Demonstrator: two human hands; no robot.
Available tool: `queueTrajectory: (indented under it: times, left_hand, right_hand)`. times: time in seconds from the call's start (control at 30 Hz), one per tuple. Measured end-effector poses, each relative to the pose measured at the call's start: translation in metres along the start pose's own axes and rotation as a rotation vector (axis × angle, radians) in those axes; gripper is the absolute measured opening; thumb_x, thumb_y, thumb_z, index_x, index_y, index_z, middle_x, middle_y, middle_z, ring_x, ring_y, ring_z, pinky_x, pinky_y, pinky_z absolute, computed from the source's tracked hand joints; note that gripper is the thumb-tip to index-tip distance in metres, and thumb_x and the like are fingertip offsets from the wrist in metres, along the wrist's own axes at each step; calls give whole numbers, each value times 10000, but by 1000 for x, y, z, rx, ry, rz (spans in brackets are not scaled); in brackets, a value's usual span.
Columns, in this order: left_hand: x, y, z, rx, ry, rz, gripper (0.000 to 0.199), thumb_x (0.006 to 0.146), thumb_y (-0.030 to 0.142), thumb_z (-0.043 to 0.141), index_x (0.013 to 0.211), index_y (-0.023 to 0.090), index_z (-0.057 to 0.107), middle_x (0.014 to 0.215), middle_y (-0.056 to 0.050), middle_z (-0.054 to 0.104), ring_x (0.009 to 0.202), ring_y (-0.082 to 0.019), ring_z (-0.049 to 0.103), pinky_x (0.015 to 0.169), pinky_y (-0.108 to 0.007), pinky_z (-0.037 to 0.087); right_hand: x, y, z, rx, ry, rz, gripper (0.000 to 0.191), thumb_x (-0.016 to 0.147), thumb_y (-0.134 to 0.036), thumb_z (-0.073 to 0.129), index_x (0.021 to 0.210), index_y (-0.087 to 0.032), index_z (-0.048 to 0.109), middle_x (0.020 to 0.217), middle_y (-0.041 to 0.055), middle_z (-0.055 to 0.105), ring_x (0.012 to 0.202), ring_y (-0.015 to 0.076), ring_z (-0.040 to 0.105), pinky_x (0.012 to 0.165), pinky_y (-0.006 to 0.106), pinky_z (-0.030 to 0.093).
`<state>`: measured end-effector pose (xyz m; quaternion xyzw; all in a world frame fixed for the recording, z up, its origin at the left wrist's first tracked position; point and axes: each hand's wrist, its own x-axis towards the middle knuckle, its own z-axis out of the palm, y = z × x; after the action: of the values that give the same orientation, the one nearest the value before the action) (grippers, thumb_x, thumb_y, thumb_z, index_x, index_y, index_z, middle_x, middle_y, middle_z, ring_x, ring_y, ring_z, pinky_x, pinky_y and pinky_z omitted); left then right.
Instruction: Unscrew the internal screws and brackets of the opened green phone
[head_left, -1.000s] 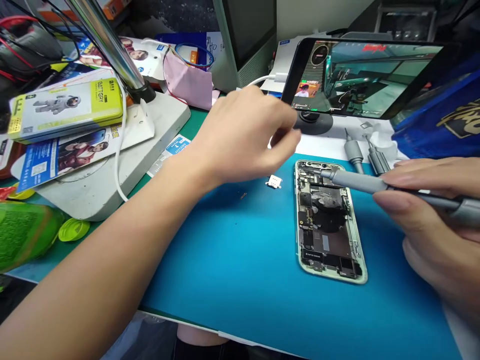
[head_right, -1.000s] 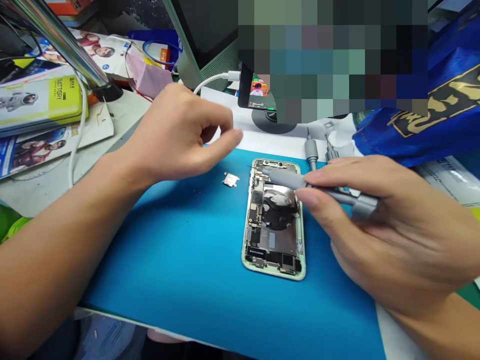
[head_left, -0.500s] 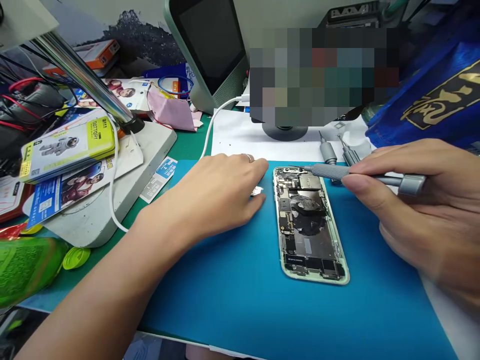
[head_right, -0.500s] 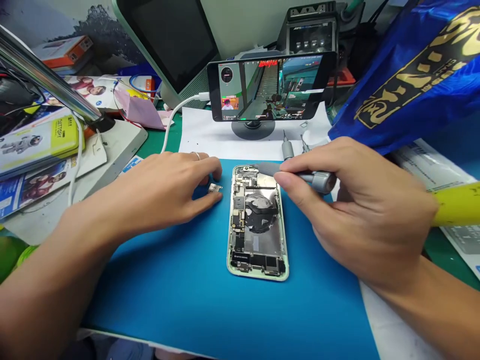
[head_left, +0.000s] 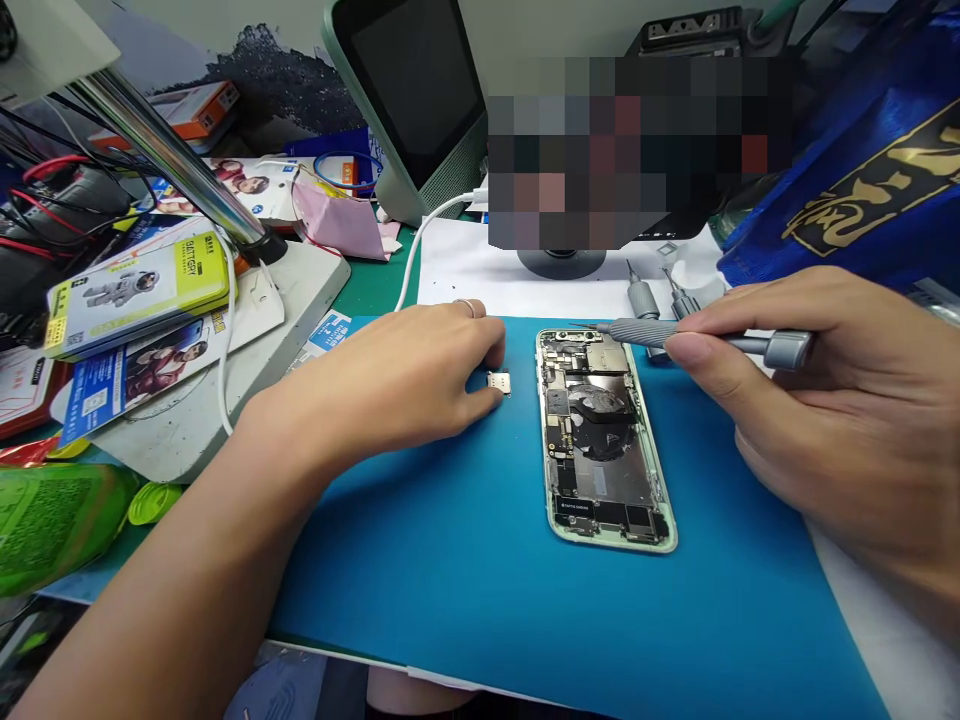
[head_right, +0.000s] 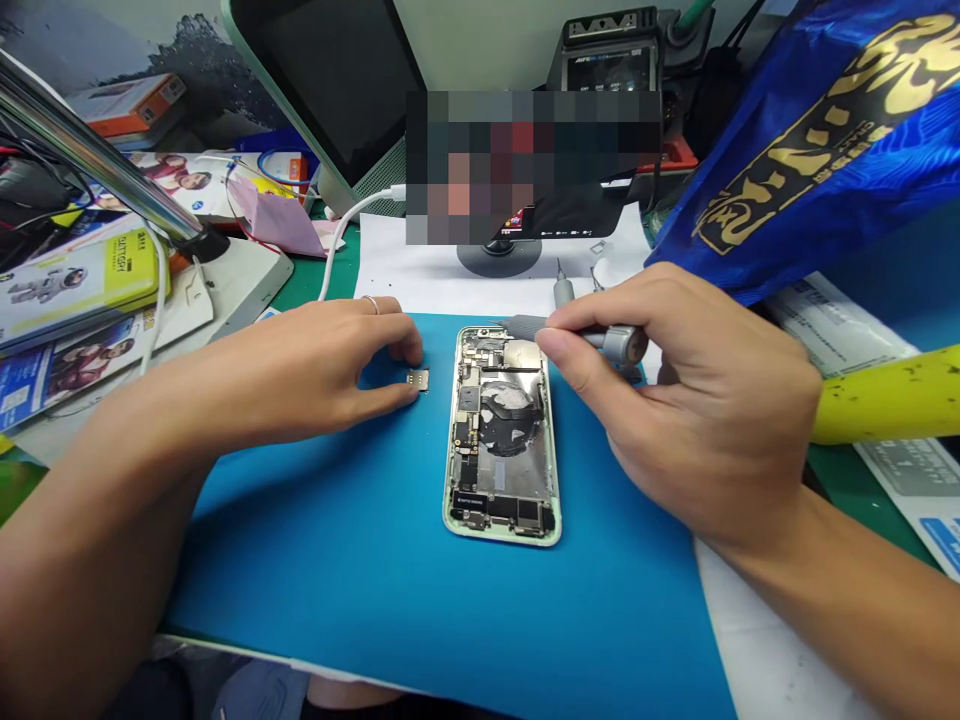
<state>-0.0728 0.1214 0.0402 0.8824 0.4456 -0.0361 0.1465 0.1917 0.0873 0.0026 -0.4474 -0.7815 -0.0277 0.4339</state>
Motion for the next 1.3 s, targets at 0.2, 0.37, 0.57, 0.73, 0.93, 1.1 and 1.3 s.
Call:
queueTrajectory:
  times: [0.2,0.37,0.57,0.73,0.93,1.1,1.3]
  left_hand:
    - [0,-2,1,-69,-6,10,118,946,353,631,985,245,661,1027,-8,675,876,-201,607,707,-333,421]
    - [2,-2,1,-151,0,49,29,916,259,654,923,243,678,918,26,691,800,-164,591,638,-302,405]
    - [3,4,-8,-372,-50,149,81,928,200,667,913,239,736,902,63,742,777,-111,639,667,-251,455]
    - [2,18,-8,-466,-73,161,143,951,205,658,946,272,784,900,76,769,759,-104,667,665,-233,486]
    - [4,31,2,-469,-152,177,134,948,225,667,919,263,793,856,59,776,730,-119,680,649,-257,482]
    - [4,36,3,-470,-176,204,131,953,202,680,885,245,783,815,69,758,699,-103,653,626,-256,458]
    - [2,37,3,-436,-173,211,146,966,210,670,865,246,769,788,68,739,687,-108,629,611,-269,430]
  right_hand:
    - [-2,-1,1,-2,5,64,97,969,-317,724,947,-233,682,913,-9,710,791,126,636,606,335,427]
    - [-2,0,2,-11,-3,94,124,974,-351,717,952,-233,687,911,-6,708,764,127,623,603,344,406]
    - [0,-2,1,-25,-8,69,111,978,-341,713,960,-238,675,891,-13,691,717,114,576,595,339,395]
    - [1,-2,3,18,28,14,71,966,-266,718,929,-256,658,882,-6,697,757,148,633,679,366,481]
    - [-2,0,3,-29,-3,26,68,999,-295,677,953,-254,649,900,-11,683,812,154,650,762,346,505]
    - [-2,-1,1,-47,-17,38,95,1017,-331,652,962,-253,651,913,-13,683,788,146,625,768,333,500]
    - [-3,-4,0,-32,-21,68,58,1005,-309,672,968,-274,642,946,-16,688,824,158,641,786,352,498]
